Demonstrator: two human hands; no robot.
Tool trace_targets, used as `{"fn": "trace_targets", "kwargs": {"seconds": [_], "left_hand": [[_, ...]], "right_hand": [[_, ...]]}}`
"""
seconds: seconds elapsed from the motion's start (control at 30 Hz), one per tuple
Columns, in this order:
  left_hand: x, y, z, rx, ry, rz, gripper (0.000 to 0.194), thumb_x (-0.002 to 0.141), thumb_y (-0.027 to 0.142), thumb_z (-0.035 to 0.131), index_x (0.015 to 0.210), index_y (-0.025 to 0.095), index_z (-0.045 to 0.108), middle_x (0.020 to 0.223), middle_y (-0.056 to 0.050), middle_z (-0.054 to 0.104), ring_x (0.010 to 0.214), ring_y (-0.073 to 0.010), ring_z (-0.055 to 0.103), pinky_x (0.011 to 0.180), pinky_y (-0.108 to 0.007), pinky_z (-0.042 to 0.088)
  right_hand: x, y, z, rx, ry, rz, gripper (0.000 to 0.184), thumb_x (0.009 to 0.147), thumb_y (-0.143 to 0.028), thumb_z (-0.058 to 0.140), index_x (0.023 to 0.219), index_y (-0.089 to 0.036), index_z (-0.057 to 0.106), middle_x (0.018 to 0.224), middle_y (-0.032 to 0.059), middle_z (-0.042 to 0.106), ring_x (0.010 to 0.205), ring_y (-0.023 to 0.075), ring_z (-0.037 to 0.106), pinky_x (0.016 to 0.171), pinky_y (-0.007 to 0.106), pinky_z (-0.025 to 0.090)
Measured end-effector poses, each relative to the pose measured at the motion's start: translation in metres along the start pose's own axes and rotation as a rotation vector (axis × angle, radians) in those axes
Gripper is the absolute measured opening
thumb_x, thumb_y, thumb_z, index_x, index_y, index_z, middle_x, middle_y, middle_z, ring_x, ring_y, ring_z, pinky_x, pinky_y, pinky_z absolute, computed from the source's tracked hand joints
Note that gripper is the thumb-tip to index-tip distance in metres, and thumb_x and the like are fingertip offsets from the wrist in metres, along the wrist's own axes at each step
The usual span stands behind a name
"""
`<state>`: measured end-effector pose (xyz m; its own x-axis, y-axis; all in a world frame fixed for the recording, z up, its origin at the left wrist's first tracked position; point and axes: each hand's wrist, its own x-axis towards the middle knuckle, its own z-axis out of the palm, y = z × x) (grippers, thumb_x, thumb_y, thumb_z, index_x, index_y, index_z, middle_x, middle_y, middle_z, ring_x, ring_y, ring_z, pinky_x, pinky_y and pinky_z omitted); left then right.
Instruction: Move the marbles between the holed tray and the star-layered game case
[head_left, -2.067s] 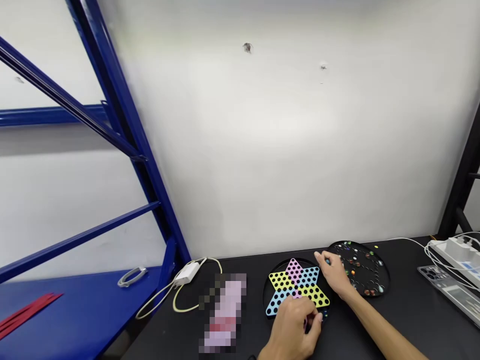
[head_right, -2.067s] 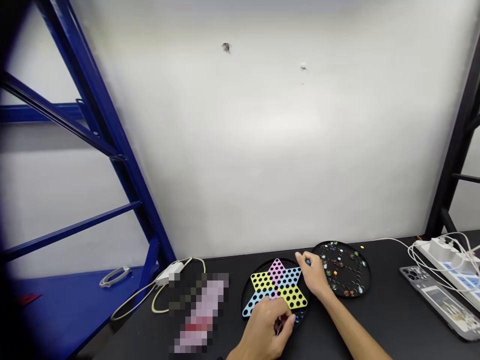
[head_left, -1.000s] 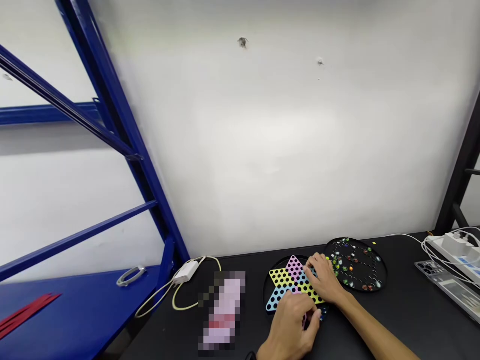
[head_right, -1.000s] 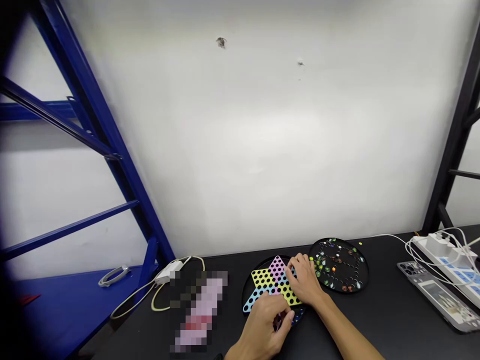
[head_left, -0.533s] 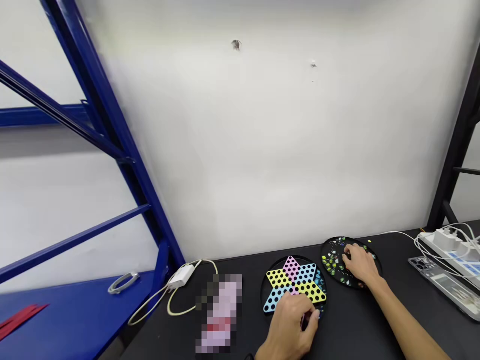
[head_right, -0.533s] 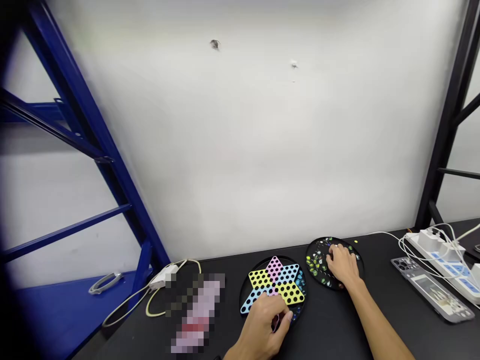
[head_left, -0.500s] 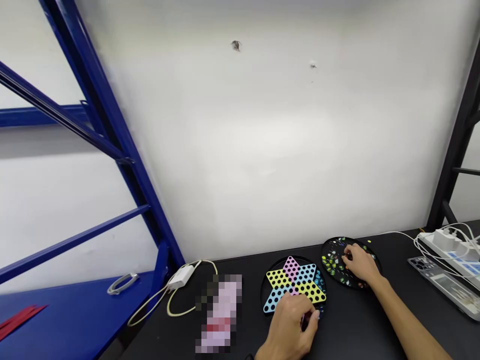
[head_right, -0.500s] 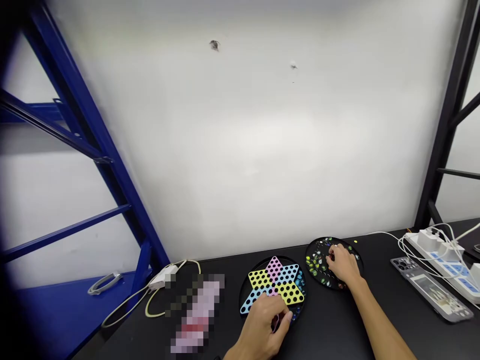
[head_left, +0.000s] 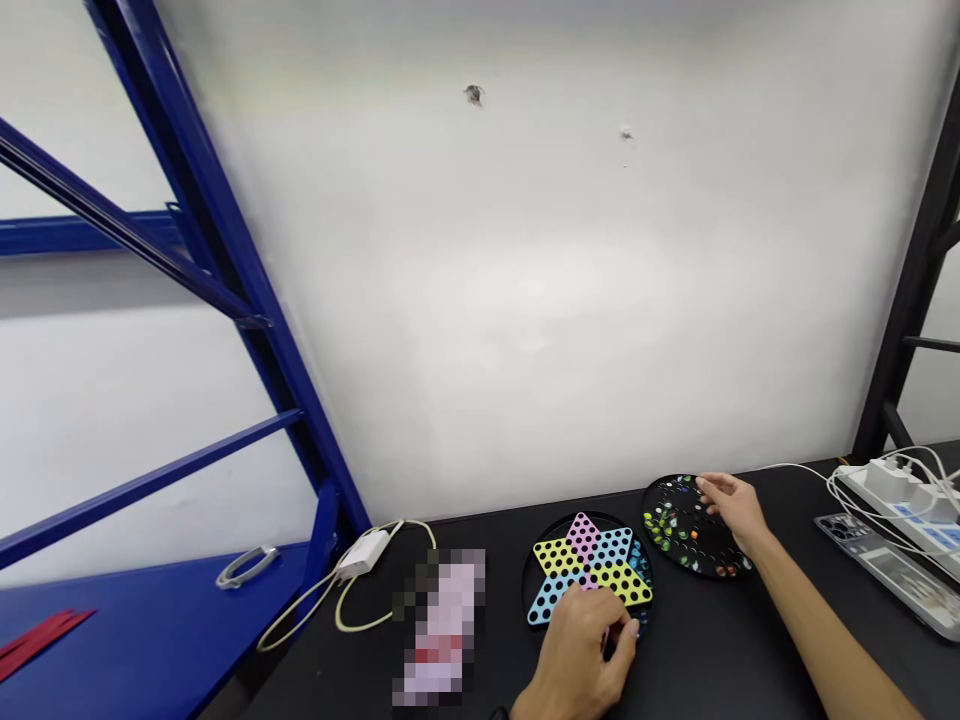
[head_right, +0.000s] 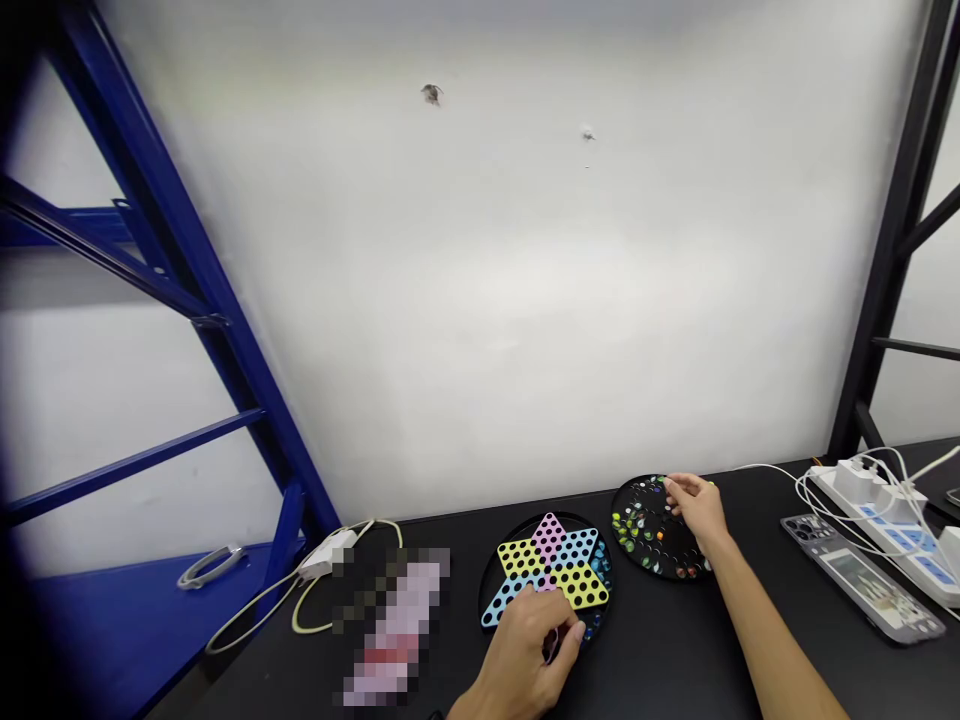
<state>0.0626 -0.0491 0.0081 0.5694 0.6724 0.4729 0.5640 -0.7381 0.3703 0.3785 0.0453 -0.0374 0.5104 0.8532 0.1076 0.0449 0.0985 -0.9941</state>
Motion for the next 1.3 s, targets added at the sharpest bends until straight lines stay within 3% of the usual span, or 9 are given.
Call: {"fn": "trace_targets", "kwargs": {"seconds": [0.17,0.4,0.57,0.67,0.77,0.87,0.97,1.13,1.3], "left_hand": [[0.0,-0.001,0.001,-0.012,0.001,0.01,0.018,0.084,0.017,0.052,0.066,0.02,0.05,0.062,0.004,0.057,0.056,-0.011,0.051,0.062,-0.027,0.033],[0.001,-0.002,-0.001,0.013,0.008,0.015,0.023,0.086,0.019,0.051,0.064,0.02,0.046,0.06,0.004,0.056,0.054,-0.0106,0.05,0.061,-0.027,0.032],[0.002,-0.002,-0.001,0.02,0.009,0.017,0.024,0.086,0.019,0.05,0.063,0.02,0.045,0.06,0.004,0.056,0.054,-0.0106,0.049,0.061,-0.027,0.033],[0.002,-0.001,-0.002,0.021,0.004,0.014,0.023,0.086,0.019,0.051,0.063,0.02,0.046,0.06,0.004,0.056,0.054,-0.0103,0.049,0.06,-0.027,0.033],[0.001,-0.001,-0.001,0.019,0.005,0.015,0.022,0.085,0.019,0.051,0.064,0.02,0.047,0.06,0.004,0.056,0.055,-0.0105,0.049,0.06,-0.027,0.033],[0.001,-0.001,0.0,0.02,0.007,0.013,0.023,0.085,0.019,0.051,0.063,0.02,0.047,0.06,0.004,0.055,0.055,-0.0107,0.049,0.061,-0.027,0.034],[0.001,-0.001,0.0,0.012,0.013,0.02,0.023,0.085,0.019,0.051,0.063,0.021,0.047,0.059,0.004,0.055,0.054,-0.0111,0.049,0.061,-0.027,0.034],[0.002,-0.001,-0.002,0.006,0.02,0.019,0.022,0.085,0.018,0.052,0.063,0.02,0.047,0.059,0.004,0.055,0.054,-0.0106,0.049,0.061,-0.027,0.033],[0.002,-0.002,-0.001,0.004,0.001,0.011,0.022,0.085,0.019,0.051,0.064,0.02,0.046,0.06,0.004,0.056,0.055,-0.0106,0.05,0.062,-0.026,0.033]], "right_hand": [[0.007,-0.007,-0.015,0.22,0.059,0.085,0.033,0.07,-0.052,0.065,0.08,-0.022,0.059,0.078,0.0044,0.067,0.064,0.0156,0.062,0.052,0.026,0.048],[0.007,-0.003,-0.028,-0.318,0.185,0.079,0.02,0.075,-0.041,0.061,0.072,-0.022,0.061,0.063,0.0035,0.06,0.069,0.0239,0.061,0.062,0.032,0.045],[-0.002,-0.006,-0.023,-1.087,0.022,0.049,0.031,0.087,-0.039,0.051,0.11,-0.024,0.066,0.094,0.0113,0.07,0.09,0.0306,0.067,0.077,0.039,0.046],[-0.006,-0.006,-0.022,-1.247,-0.02,0.02,0.029,0.09,-0.034,0.046,0.108,-0.023,0.067,0.098,0.0131,0.07,0.087,0.029,0.068,0.075,0.037,0.046],[-0.003,-0.006,-0.025,-1.081,0.052,0.007,0.021,0.085,-0.036,0.054,0.089,-0.023,0.069,0.083,0.0098,0.069,0.076,0.0257,0.066,0.067,0.033,0.045],[0.004,-0.011,-0.029,-0.526,0.102,0.048,0.026,0.078,-0.047,0.058,0.073,-0.022,0.063,0.063,0.0034,0.06,0.056,0.0184,0.056,0.051,0.027,0.038],[0.009,-0.018,-0.031,-0.183,0.058,0.071,0.034,0.083,-0.053,0.04,0.075,-0.023,0.054,0.055,-0.0029,0.049,0.04,0.0115,0.038,0.04,0.025,0.028],[0.004,-0.023,-0.032,-0.277,-0.138,0.054,0.038,0.084,-0.054,0.039,0.065,-0.023,0.048,0.048,-0.0063,0.04,0.036,0.0082,0.026,0.038,0.023,0.021],[-0.015,-0.021,-0.025,-0.659,-0.34,-0.083,0.034,0.081,-0.042,0.06,0.055,-0.02,0.055,0.053,-0.001,0.052,0.051,0.0127,0.047,0.052,0.025,0.031]]}}
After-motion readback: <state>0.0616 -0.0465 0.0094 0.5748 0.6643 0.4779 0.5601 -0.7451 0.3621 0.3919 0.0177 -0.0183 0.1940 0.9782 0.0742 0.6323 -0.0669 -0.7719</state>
